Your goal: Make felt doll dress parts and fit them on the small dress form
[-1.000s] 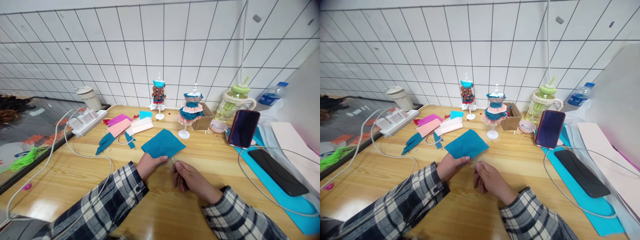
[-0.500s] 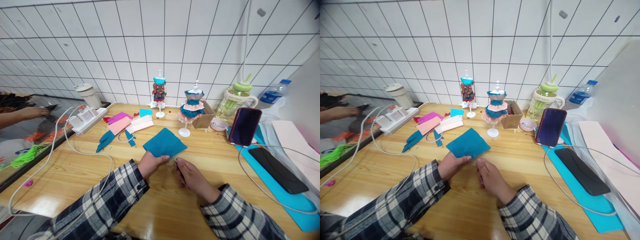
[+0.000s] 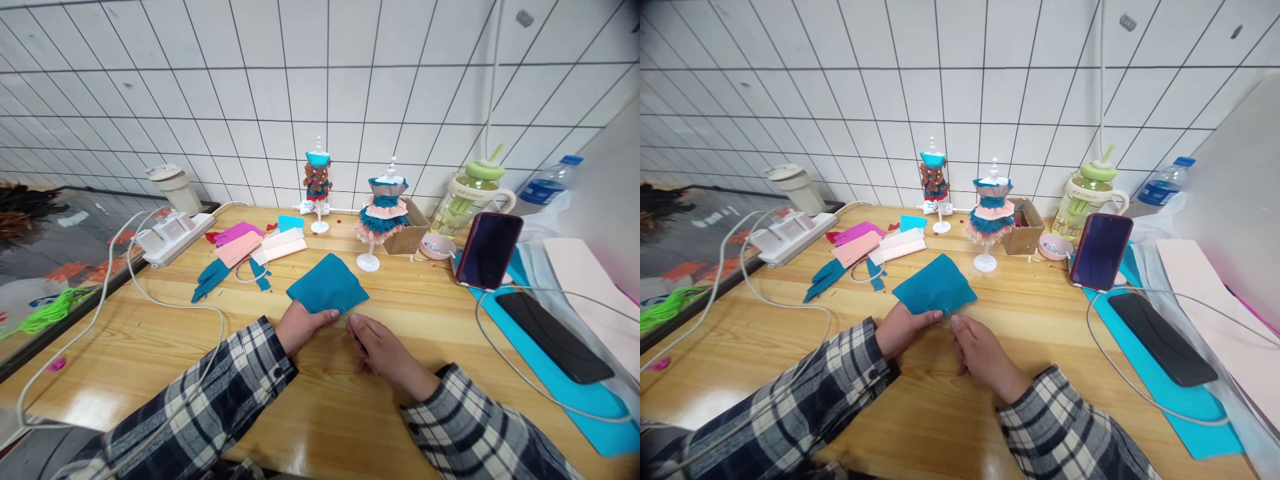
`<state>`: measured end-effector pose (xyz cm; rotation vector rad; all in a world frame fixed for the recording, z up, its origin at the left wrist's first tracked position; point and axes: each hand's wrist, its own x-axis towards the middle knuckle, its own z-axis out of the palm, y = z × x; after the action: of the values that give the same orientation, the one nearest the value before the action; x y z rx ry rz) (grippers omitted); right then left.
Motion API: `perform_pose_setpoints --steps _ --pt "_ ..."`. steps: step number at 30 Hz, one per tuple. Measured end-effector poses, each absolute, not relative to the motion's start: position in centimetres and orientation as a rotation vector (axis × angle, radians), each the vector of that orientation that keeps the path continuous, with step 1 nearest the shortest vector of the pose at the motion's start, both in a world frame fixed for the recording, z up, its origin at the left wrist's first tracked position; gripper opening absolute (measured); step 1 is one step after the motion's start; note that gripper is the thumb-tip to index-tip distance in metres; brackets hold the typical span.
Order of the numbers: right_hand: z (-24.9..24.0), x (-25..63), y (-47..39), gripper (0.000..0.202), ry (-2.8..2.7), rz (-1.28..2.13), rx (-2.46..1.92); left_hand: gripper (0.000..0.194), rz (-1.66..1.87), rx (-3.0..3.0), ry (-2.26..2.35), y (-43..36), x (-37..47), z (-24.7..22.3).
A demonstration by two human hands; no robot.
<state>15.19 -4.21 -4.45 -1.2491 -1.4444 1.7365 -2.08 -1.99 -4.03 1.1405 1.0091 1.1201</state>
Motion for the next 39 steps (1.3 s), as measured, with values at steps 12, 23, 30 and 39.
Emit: perform_pose_setpoints --steps 12,23,30,39 --pt "-4.12 15.24 -4.18 0.050 -1.414 1.755 -1.238 0.061 1.133 1.129 1.003 -2.06 -1.97 -3.73" --pt "-4.10 15.25 -4.19 0.051 -1.451 1.788 -1.223 0.060 1.104 1.171 1.053 -2.33 -1.81 -3.36" --pt "-3.69 15.37 -4.34 0.050 -1.437 1.807 -1.247 0.046 1.153 1.123 0.994 -2.11 -2.02 -3.75" --pt "-4.00 15.51 -4.15 0.053 -1.474 1.796 -1.242 0.059 1.103 1.102 0.924 -2.23 -2.00 -3.93"
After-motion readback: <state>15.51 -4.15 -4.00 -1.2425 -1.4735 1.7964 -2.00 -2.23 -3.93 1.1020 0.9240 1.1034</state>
